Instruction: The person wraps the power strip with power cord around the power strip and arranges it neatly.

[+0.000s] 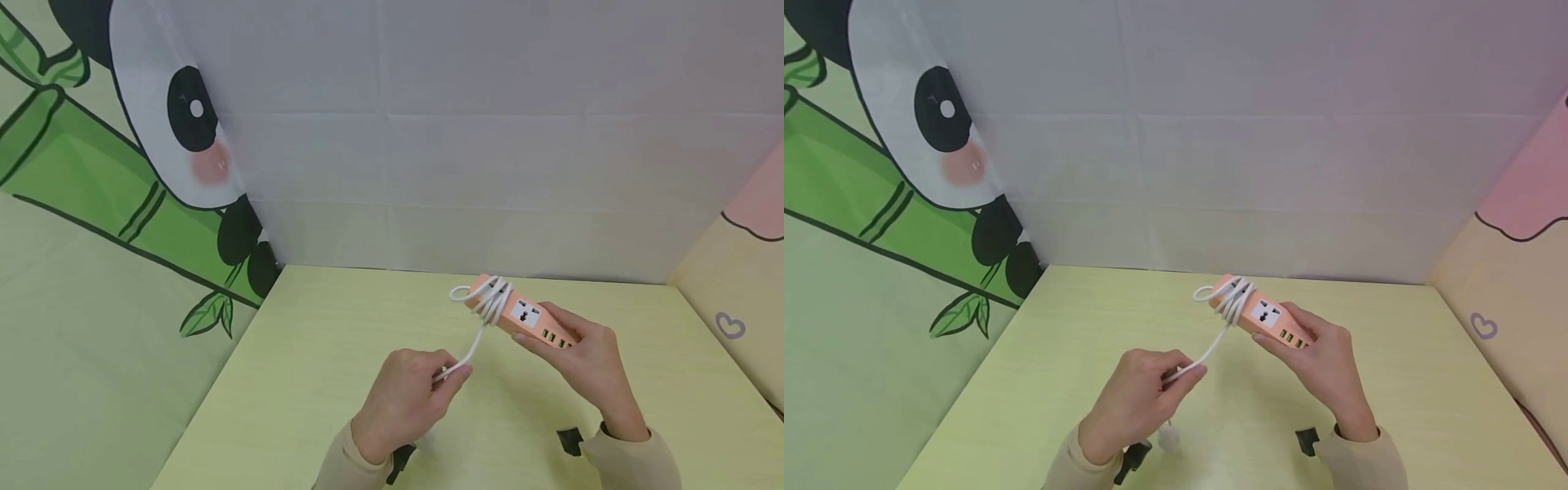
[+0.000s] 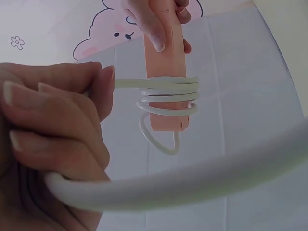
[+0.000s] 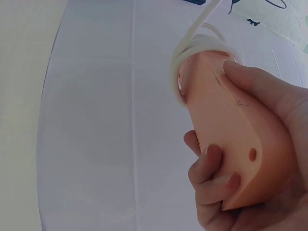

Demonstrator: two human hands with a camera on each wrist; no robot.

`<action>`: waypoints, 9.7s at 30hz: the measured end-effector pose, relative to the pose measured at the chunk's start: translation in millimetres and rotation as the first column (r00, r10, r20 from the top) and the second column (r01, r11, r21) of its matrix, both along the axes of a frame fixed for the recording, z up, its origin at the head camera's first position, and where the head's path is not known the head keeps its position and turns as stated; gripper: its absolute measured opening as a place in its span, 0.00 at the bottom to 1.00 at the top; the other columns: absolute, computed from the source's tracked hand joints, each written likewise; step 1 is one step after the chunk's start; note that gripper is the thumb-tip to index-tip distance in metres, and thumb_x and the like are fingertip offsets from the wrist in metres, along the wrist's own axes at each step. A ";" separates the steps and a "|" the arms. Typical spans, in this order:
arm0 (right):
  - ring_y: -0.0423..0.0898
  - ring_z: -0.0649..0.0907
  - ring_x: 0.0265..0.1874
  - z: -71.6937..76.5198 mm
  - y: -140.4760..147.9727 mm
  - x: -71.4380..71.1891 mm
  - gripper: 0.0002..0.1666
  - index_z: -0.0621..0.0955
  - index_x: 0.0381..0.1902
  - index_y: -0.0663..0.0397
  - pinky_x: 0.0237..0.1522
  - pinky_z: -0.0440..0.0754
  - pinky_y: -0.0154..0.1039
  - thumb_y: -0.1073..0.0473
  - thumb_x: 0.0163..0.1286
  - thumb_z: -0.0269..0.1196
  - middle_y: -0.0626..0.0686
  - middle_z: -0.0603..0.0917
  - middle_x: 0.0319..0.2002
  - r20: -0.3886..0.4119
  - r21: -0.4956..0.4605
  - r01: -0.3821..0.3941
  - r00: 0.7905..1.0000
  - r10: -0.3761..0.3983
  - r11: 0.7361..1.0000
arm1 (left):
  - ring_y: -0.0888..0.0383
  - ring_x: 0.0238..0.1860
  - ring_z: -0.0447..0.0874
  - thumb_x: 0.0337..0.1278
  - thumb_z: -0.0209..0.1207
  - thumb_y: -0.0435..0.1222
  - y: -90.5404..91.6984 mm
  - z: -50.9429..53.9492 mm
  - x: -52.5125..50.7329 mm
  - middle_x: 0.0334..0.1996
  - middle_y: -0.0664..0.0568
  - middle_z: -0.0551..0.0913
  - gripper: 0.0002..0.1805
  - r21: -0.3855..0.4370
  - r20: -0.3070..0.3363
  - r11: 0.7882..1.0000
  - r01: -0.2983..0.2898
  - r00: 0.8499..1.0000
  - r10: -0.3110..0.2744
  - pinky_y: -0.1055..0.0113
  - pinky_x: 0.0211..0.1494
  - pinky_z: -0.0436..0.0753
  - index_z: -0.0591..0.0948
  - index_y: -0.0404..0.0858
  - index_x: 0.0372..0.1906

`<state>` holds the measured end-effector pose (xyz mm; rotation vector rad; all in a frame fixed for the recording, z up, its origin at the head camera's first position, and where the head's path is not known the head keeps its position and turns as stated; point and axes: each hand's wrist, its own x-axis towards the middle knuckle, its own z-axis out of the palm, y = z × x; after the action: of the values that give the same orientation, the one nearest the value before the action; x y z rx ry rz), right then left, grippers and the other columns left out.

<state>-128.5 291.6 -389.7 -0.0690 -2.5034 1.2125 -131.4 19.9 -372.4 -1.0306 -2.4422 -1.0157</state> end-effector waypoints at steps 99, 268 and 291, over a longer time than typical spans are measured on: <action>0.34 0.81 0.27 -6.3 -1.9 4.9 0.26 0.84 0.54 0.40 0.28 0.80 0.32 0.46 0.57 0.77 0.39 0.86 0.36 0.059 0.109 -0.639 0.768 0.637 0.761 | 0.70 0.17 0.59 0.61 0.68 0.38 -15.2 -1.0 -24.5 0.19 0.58 0.68 0.04 0.302 -0.450 0.946 0.116 0.892 0.035 0.85 0.22 0.60 0.89 0.46 0.39; 0.40 0.79 0.30 18.2 14.8 18.6 0.32 0.82 0.63 0.45 0.30 0.79 0.33 0.58 0.59 0.77 0.36 0.87 0.43 0.002 -0.082 -0.180 0.984 0.181 0.980 | 0.74 0.17 0.68 0.72 0.59 0.41 5.0 -11.0 -16.1 0.20 0.62 0.83 0.12 -0.117 0.273 0.987 0.106 0.959 -0.071 0.79 0.25 0.68 0.84 0.45 0.30; 0.38 0.80 0.31 6.2 11.1 13.0 0.35 0.82 0.64 0.46 0.30 0.79 0.32 0.50 0.58 0.78 0.32 0.85 0.43 0.023 -0.036 -0.068 0.997 0.069 0.997 | 0.75 0.19 0.66 0.69 0.61 0.46 -1.4 -8.1 -7.3 0.20 0.68 0.75 0.08 -0.125 0.142 0.992 0.037 0.990 -0.019 0.79 0.25 0.65 0.86 0.49 0.35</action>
<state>-115.5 302.7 -383.5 -0.0066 -2.5243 1.2904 -138.8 18.5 -380.5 -1.0698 -2.6437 -0.9837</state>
